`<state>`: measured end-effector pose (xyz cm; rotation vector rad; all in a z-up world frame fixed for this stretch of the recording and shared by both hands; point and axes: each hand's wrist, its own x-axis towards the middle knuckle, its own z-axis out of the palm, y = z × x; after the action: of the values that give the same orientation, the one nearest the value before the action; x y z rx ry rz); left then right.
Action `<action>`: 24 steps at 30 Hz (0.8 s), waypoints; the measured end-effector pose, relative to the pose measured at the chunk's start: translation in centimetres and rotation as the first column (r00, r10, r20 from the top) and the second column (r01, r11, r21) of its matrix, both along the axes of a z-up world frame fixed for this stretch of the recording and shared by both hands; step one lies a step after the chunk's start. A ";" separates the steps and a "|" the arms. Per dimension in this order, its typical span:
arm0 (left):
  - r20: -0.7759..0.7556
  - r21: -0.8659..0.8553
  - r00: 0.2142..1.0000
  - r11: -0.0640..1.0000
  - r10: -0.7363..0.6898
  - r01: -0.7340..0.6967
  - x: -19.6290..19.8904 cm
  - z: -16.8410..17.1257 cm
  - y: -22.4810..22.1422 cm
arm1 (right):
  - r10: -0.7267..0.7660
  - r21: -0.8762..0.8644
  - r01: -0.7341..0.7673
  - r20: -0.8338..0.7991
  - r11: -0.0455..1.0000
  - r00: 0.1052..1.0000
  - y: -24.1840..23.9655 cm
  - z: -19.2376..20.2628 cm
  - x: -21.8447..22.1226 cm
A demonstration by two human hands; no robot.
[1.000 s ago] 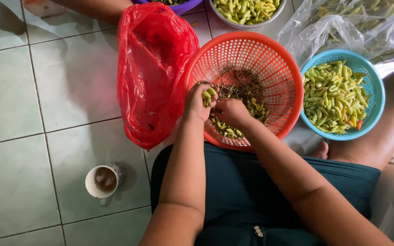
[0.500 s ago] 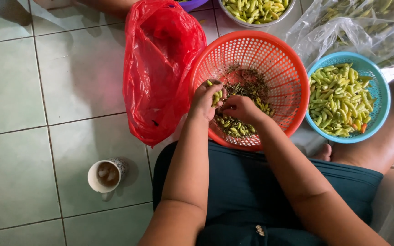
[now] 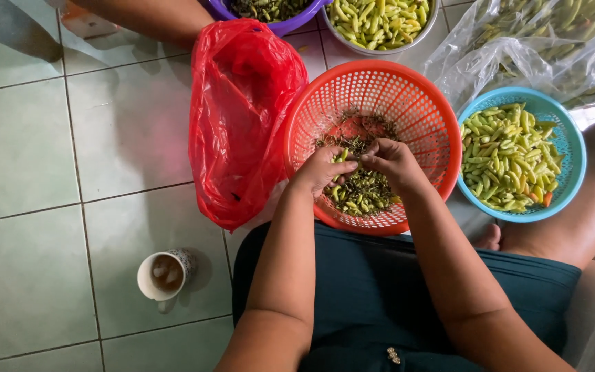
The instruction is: A person is sitting on the floor sorting green chilies by removing their stems and placing them into a red plastic basket.
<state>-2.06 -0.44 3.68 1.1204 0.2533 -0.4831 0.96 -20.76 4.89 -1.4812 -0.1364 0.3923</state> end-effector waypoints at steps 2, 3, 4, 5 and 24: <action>0.011 0.034 1.000 0.999 -0.018 0.017 -0.1 1.5 0.1 | 0.002 -0.038 -0.001 0.033 0.999 0.999 0.1 0.4 0.1; 0.023 0.069 0.999 0.997 -0.033 0.031 -0.4 2.1 0.1 | 0.009 -0.076 -0.004 0.067 0.997 0.998 0.0 0.5 0.0; 0.019 0.067 0.999 0.997 -0.036 0.035 -0.3 1.7 0.0 | 0.006 -0.078 -0.001 0.062 0.997 0.998 0.3 1.4 -0.2; 0.039 0.120 0.998 0.992 -0.041 0.036 -0.4 1.3 0.0 | 0.032 -0.122 -0.022 0.075 0.992 0.997 0.6 2.3 -0.4; 0.040 0.015 0.996 0.997 0.080 -0.080 1.2 -3.1 0.4 | 0.248 -0.640 0.280 0.607 0.716 0.755 -2.1 -0.3 4.0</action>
<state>-0.83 -0.04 0.60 1.1303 0.2673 -0.3882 4.97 -22.90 4.55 -2.3583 -0.6003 -0.1704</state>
